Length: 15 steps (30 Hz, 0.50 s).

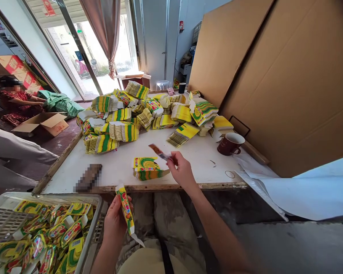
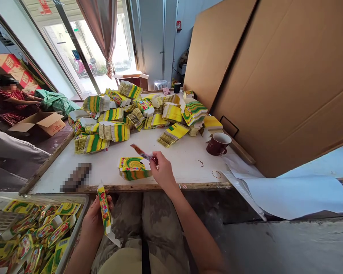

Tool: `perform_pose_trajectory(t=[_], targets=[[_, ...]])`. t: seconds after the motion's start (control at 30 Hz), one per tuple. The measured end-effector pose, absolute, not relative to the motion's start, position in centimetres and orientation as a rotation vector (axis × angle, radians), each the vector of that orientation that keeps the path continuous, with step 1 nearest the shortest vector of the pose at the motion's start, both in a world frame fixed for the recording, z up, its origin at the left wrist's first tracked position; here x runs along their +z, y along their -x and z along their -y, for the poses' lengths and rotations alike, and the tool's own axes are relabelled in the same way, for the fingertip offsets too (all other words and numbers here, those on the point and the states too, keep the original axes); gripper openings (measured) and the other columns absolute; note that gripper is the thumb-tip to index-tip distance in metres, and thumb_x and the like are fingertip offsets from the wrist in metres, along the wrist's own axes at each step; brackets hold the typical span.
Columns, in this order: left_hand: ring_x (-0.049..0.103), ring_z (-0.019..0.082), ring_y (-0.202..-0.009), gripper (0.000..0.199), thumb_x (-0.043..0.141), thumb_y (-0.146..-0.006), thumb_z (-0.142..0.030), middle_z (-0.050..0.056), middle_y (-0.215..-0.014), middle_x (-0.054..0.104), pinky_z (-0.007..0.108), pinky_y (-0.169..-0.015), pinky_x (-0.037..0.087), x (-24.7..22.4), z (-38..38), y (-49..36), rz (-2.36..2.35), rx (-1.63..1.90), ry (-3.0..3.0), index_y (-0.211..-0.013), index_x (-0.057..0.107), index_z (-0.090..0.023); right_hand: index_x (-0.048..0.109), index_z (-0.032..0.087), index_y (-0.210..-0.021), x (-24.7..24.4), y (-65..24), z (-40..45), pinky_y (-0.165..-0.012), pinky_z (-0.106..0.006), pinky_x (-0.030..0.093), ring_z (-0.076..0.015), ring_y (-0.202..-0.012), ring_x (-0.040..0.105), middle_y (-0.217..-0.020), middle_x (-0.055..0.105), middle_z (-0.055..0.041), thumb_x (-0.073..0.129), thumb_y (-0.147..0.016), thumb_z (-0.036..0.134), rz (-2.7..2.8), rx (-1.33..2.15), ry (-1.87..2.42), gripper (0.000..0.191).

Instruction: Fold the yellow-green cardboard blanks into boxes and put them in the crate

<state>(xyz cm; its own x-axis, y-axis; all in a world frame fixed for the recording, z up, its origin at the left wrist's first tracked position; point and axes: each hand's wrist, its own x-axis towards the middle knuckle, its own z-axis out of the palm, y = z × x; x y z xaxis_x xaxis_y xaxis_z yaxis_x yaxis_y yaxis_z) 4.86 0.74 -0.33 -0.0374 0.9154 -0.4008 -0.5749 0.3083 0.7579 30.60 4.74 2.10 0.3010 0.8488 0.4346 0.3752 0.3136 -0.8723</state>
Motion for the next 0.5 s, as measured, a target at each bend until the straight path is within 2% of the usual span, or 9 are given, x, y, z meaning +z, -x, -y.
perform_pose_trajectory(t=[0.03,0.13,0.37,0.5], targets=[[0.061,0.013,-0.056,0.037,0.083,-0.064,-0.039,0.004,-0.072,0.068,0.023,-0.051,0.050,-0.33,-0.74,-4.84,-1.035,1.255,-0.423,-0.088,0.068,-0.015,0.055,0.022,-0.095,2.34,-30.65,-4.48,-0.074,-0.034,0.053,-0.0190,-0.083,0.066,-0.093,0.067,-0.0066,0.049,-0.089,0.022,1.359,0.322,1.278,0.009],[0.061,0.013,-0.055,0.032,0.081,-0.069,-0.037,0.003,-0.071,0.067,0.023,-0.050,0.049,0.01,-0.72,-4.92,-1.067,1.238,-0.421,-0.087,0.067,-0.015,0.056,0.024,-0.090,3.01,-30.86,-3.87,-0.086,-0.037,0.053,-0.0203,-0.101,0.064,-0.105,0.066,-0.0079,0.044,-0.090,0.012,1.485,0.013,1.211,0.017],[0.060,0.012,-0.053,0.041,0.088,-0.057,-0.037,0.003,-0.070,0.068,0.022,-0.047,0.047,0.44,-0.70,-5.32,-1.053,1.221,-0.365,-0.083,0.067,-0.014,0.058,0.025,-0.087,2.94,-31.14,-3.63,-0.086,-0.038,0.055,-0.0196,-0.101,0.065,-0.108,0.064,-0.0075,0.042,-0.094,0.011,1.516,-0.112,1.198,0.023],[0.060,0.012,-0.053,0.038,0.088,-0.055,-0.034,0.004,-0.069,0.069,0.022,-0.048,0.049,0.29,-0.74,-5.31,-1.061,1.229,-0.344,-0.081,0.068,-0.013,0.057,0.024,-0.087,2.47,-31.12,-3.70,-0.086,-0.037,0.055,-0.0188,-0.101,0.065,-0.108,0.063,-0.0081,0.042,-0.094,0.009,1.526,-0.123,1.203,0.022]])
